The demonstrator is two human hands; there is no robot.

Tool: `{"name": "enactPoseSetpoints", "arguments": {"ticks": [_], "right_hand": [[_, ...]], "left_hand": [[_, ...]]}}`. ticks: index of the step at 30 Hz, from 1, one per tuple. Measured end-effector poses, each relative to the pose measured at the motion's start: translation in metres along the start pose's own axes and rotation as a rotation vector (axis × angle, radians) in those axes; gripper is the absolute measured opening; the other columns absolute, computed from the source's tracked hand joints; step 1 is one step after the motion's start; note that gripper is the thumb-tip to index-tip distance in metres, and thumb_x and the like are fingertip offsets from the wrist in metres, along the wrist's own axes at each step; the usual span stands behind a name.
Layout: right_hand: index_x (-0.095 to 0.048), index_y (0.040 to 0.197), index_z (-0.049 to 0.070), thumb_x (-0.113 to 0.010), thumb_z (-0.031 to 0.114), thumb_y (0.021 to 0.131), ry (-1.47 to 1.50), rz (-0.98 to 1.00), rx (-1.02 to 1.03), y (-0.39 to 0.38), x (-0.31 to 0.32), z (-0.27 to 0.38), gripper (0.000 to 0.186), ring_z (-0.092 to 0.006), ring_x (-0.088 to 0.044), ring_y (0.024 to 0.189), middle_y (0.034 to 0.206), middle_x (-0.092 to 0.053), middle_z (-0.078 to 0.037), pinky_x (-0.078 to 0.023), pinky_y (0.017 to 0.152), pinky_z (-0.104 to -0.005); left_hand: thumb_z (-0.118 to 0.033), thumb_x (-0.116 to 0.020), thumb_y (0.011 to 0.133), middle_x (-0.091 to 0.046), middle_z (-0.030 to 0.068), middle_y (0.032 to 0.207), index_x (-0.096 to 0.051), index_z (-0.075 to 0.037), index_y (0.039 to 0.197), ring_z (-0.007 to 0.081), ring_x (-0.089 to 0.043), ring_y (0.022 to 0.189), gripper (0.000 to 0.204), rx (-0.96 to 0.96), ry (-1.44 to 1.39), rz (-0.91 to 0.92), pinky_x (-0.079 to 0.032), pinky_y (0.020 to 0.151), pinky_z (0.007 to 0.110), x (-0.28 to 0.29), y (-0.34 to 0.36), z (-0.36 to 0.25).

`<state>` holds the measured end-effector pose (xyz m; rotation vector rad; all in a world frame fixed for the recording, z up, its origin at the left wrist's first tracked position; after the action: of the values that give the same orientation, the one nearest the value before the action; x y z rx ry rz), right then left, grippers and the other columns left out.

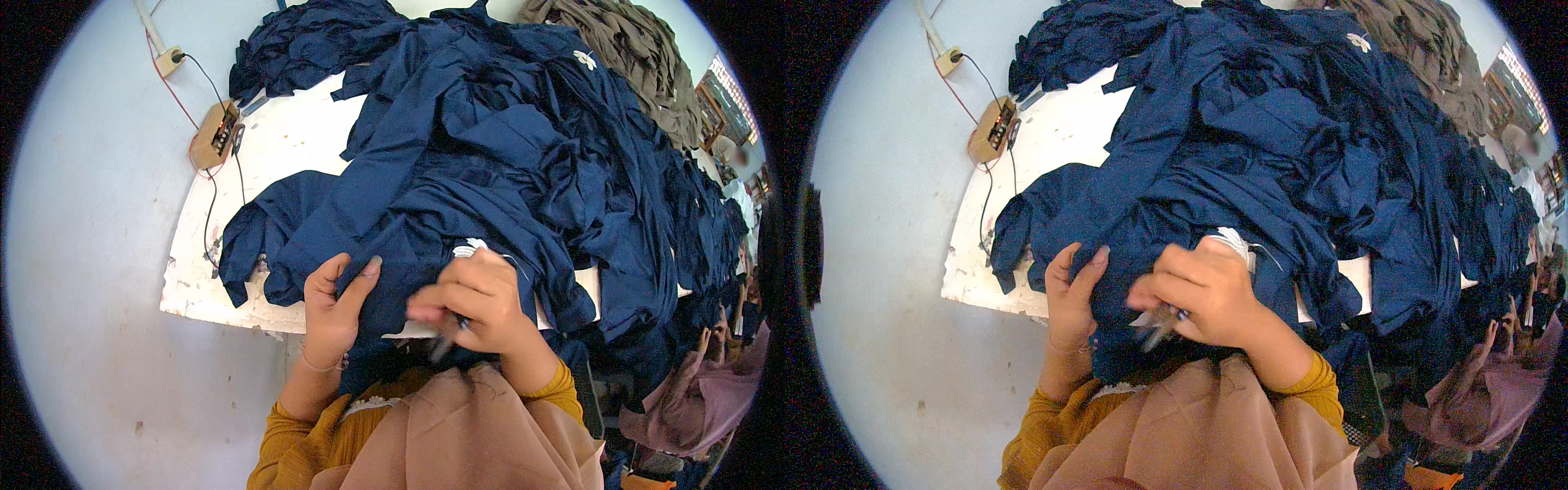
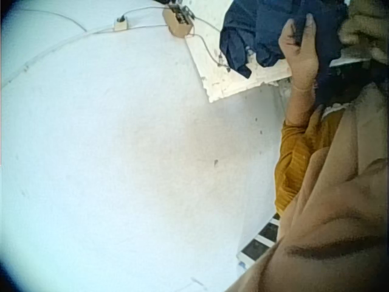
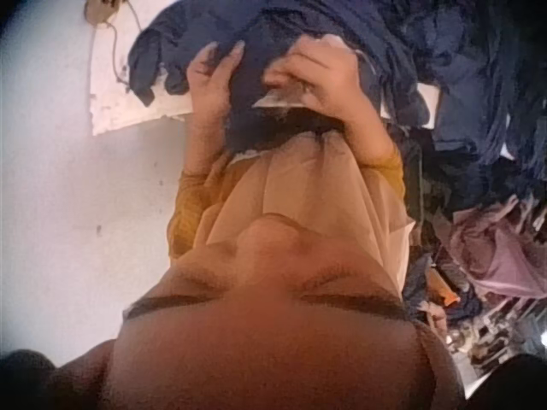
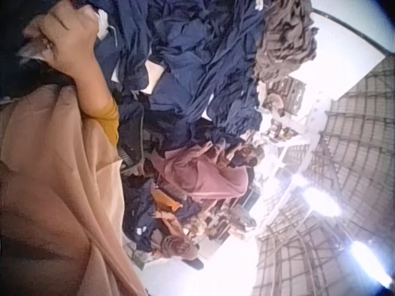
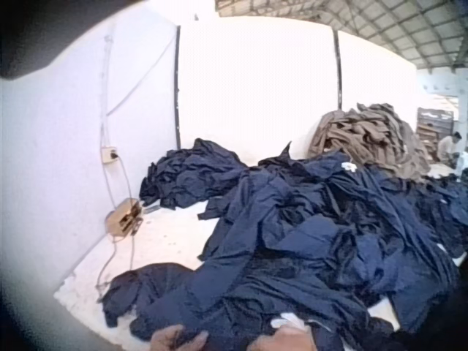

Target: The person uses a small blade to trim loose threads and tags from several dark blue garments on a work table. They handle each garment one at a time, cutting visible threads and tags, then place the items back on the pile.

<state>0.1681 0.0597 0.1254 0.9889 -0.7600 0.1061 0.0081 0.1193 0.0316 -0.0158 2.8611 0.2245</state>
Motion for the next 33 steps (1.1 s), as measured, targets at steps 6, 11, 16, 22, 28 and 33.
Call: {"name": "enactPoseSetpoints", "arguments": {"ticks": [6,11,16,22,28,33], "right_hand": [[-0.067,0.098,0.014,-0.073,0.027,0.081,0.281,0.148,-0.219,-0.002,0.006,-0.012,0.022,-0.0225,-0.061,0.068,0.083,-0.061,-0.001,-0.040,0.062,-0.0350],[-0.067,0.101,0.012,-0.071,0.030,0.085,-0.166,0.111,-0.147,-0.003,0.004,-0.017,0.025,-0.0203,-0.061,0.068,0.083,-0.059,-0.002,-0.042,0.059,-0.0346],[-0.070,0.094,0.013,-0.076,0.027,0.078,-0.218,0.072,-0.056,0.002,0.001,-0.006,0.022,-0.0167,-0.058,0.062,0.075,-0.059,0.000,-0.036,0.055,-0.0314],[-0.069,0.088,0.018,-0.073,0.032,0.082,-0.244,0.052,-0.042,0.001,0.000,-0.007,0.016,-0.0160,-0.058,0.060,0.073,-0.055,0.002,-0.036,0.052,-0.0330],[-0.070,0.094,0.013,-0.074,0.028,0.083,-0.112,0.014,-0.115,-0.001,0.007,-0.017,0.019,-0.0191,-0.060,0.063,0.076,-0.058,-0.002,-0.042,0.059,-0.0311],[-0.065,0.112,0.003,-0.076,0.021,0.085,0.626,-0.224,-0.533,-0.026,0.019,-0.073,0.034,-0.0174,-0.062,0.096,0.102,-0.065,-0.009,-0.049,0.079,-0.0304]], "left_hand": [[-0.002,-0.072,0.088,-0.039,-0.0102,0.075,-0.044,-0.008,0.071,0.0016,-0.036,0.072,0.033,-0.091,0.065,-0.004,-0.031,0.063,0.018,-0.002,-0.001,-0.010],[-0.001,-0.071,0.088,-0.043,-0.0097,0.075,-0.047,-0.008,0.071,0.0014,-0.039,0.073,0.030,-0.070,0.047,0.030,-0.033,0.064,0.017,-0.005,-0.004,-0.010],[-0.002,-0.071,0.088,-0.049,-0.0087,0.076,-0.051,-0.006,0.072,0.0011,-0.042,0.074,0.026,-0.051,0.012,0.049,-0.036,0.065,0.017,-0.010,-0.005,-0.013],[-0.002,-0.071,0.088,-0.053,-0.0082,0.077,-0.055,-0.005,0.074,0.0011,-0.045,0.075,0.022,-0.062,-0.003,0.055,-0.038,0.067,0.018,-0.006,-0.005,-0.009],[-0.001,-0.071,0.088,-0.060,-0.0053,0.086,-0.061,-0.003,0.084,0.0023,-0.049,0.079,0.011,-0.052,-0.051,0.066,-0.041,0.071,0.018,-0.004,-0.005,-0.004],[0.001,-0.071,0.086,-0.066,0.0003,0.096,-0.064,0.000,0.102,0.0076,-0.060,0.088,0.017,0.029,-0.170,-0.037,-0.048,0.083,0.022,0.010,-0.008,0.005]]}}
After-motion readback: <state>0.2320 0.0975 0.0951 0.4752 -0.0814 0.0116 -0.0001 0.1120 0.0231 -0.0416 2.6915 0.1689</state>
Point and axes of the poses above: each hand's wrist, its own y-axis towards the middle knuckle, its own x-axis out of the back of the hand, z = x × y, the point moved 10 cm from there along y, towards the middle knuckle
